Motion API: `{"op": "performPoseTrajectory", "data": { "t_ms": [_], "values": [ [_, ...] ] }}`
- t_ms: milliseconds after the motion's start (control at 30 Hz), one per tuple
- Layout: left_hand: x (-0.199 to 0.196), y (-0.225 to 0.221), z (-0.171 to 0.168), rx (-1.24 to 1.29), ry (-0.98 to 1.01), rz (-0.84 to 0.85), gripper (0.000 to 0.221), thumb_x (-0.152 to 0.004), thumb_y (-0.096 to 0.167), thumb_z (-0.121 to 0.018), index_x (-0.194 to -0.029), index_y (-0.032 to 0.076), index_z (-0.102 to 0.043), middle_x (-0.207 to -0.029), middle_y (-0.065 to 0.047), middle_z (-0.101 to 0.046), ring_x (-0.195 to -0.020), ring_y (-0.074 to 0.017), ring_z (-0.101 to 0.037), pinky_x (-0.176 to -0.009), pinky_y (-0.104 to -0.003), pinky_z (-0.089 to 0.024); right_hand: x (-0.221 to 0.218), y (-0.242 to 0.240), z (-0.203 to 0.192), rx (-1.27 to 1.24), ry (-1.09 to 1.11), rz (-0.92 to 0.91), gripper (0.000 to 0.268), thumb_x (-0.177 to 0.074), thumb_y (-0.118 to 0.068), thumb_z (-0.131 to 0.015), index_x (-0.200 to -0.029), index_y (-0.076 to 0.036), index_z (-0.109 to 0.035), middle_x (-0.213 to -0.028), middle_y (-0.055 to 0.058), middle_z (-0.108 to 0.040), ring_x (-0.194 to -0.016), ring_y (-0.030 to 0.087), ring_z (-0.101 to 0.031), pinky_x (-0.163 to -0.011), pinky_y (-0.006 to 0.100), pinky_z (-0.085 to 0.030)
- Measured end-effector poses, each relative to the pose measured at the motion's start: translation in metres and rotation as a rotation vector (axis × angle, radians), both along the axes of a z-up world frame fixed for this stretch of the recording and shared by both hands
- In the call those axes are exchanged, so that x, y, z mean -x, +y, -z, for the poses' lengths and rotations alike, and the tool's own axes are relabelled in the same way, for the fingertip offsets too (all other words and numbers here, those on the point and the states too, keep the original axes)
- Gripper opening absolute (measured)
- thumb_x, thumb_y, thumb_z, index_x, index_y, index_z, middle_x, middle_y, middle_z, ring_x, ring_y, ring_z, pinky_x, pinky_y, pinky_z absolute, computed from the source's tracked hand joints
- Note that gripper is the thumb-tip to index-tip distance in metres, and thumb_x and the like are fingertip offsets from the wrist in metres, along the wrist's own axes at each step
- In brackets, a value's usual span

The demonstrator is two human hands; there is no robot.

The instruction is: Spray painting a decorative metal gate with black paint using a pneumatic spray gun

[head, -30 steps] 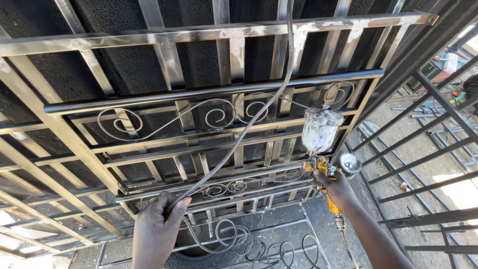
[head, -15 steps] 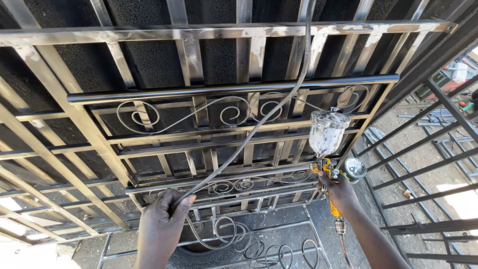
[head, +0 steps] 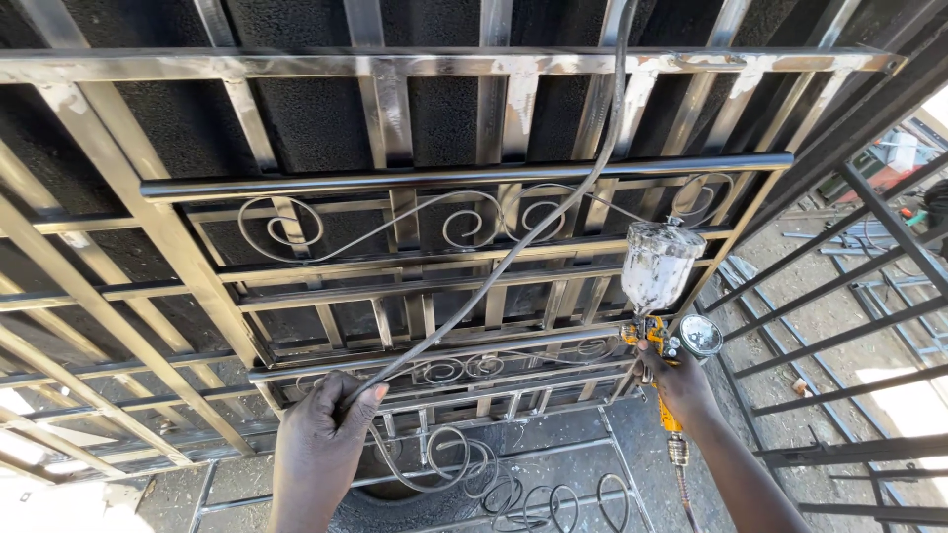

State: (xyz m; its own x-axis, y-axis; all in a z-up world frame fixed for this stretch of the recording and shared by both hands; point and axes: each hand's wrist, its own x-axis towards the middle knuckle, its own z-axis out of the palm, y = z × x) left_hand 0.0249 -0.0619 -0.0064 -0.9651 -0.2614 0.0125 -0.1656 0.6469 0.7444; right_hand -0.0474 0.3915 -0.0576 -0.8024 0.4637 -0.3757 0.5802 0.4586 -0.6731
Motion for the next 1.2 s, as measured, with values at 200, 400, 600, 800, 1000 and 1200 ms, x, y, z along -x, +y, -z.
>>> {"op": "performPoseTrajectory", "data": {
  "t_ms": [200, 400, 600, 800, 1000, 1200],
  "values": [
    [-0.001, -0.008, -0.007, -0.012, -0.022, -0.004, 0.038, -0.090, 0.050, -0.069, -0.073, 0.018, -0.060, -0.057, 0.002, -0.057, -0.064, -0.0175, -0.055, -0.065, -0.033, -0.044, -0.010, -0.008, 0.017, 0.050, 0.074, -0.099, 0.059, -0.090, -0.061, -0.057, -0.082, -0.007, -0.079, -0.100, 0.013, -0.083, -0.096, 0.029, -0.072, -0.091, 0.046, -0.048],
    [0.000, -0.016, -0.012, -0.054, -0.004, 0.007, 0.041, -0.092, 0.049, -0.070, -0.070, 0.017, -0.055, -0.055, 0.002, -0.050, -0.058, -0.0153, -0.048, -0.060, -0.032, -0.042, -0.014, -0.066, 0.006, 0.150, 0.020, -0.114, 0.061, -0.086, -0.062, -0.057, -0.078, -0.006, -0.077, -0.094, 0.017, -0.087, -0.119, 0.030, -0.074, -0.124, 0.052, -0.034],
    [-0.001, -0.028, -0.021, -0.068, -0.057, -0.026, 0.042, -0.091, 0.052, -0.069, -0.071, 0.017, -0.055, -0.060, 0.002, -0.055, -0.061, -0.0158, -0.051, -0.062, -0.033, -0.043, 0.001, -0.097, 0.035, 0.304, 0.102, -0.232, 0.052, -0.090, -0.055, -0.062, -0.085, -0.004, -0.068, -0.073, 0.008, -0.077, -0.091, 0.022, -0.071, -0.102, 0.036, -0.036],
    [-0.005, -0.042, -0.016, -0.109, 0.059, -0.011, 0.043, -0.092, 0.049, -0.070, -0.069, 0.017, -0.052, -0.055, 0.003, -0.049, -0.056, -0.0144, -0.045, -0.057, -0.033, -0.040, 0.007, -0.138, 0.040, 0.307, 0.129, -0.342, 0.051, -0.087, -0.054, -0.065, -0.079, -0.004, -0.072, -0.071, 0.009, -0.078, -0.075, 0.021, -0.071, -0.091, 0.036, -0.047],
    [-0.004, -0.051, -0.016, -0.086, 0.031, -0.038, 0.043, -0.091, 0.052, -0.069, -0.071, 0.016, -0.053, -0.057, 0.001, -0.053, -0.058, -0.0180, -0.048, -0.061, -0.035, -0.042, 0.010, -0.148, 0.033, 0.483, 0.145, -0.428, 0.046, -0.092, -0.044, -0.062, -0.097, 0.000, -0.073, -0.081, 0.014, -0.080, -0.071, 0.024, -0.073, -0.080, 0.041, -0.060],
    [-0.002, -0.051, -0.017, -0.058, 0.005, -0.052, 0.045, -0.091, 0.054, -0.067, -0.070, 0.016, -0.053, -0.057, -0.001, -0.054, -0.059, -0.0220, -0.050, -0.062, -0.037, -0.043, 0.015, -0.117, 0.041, 0.083, 0.012, -0.313, 0.048, -0.096, -0.048, -0.060, -0.079, -0.007, -0.076, -0.083, 0.007, -0.083, -0.089, 0.021, -0.076, -0.102, 0.046, -0.053]
  ]
}}
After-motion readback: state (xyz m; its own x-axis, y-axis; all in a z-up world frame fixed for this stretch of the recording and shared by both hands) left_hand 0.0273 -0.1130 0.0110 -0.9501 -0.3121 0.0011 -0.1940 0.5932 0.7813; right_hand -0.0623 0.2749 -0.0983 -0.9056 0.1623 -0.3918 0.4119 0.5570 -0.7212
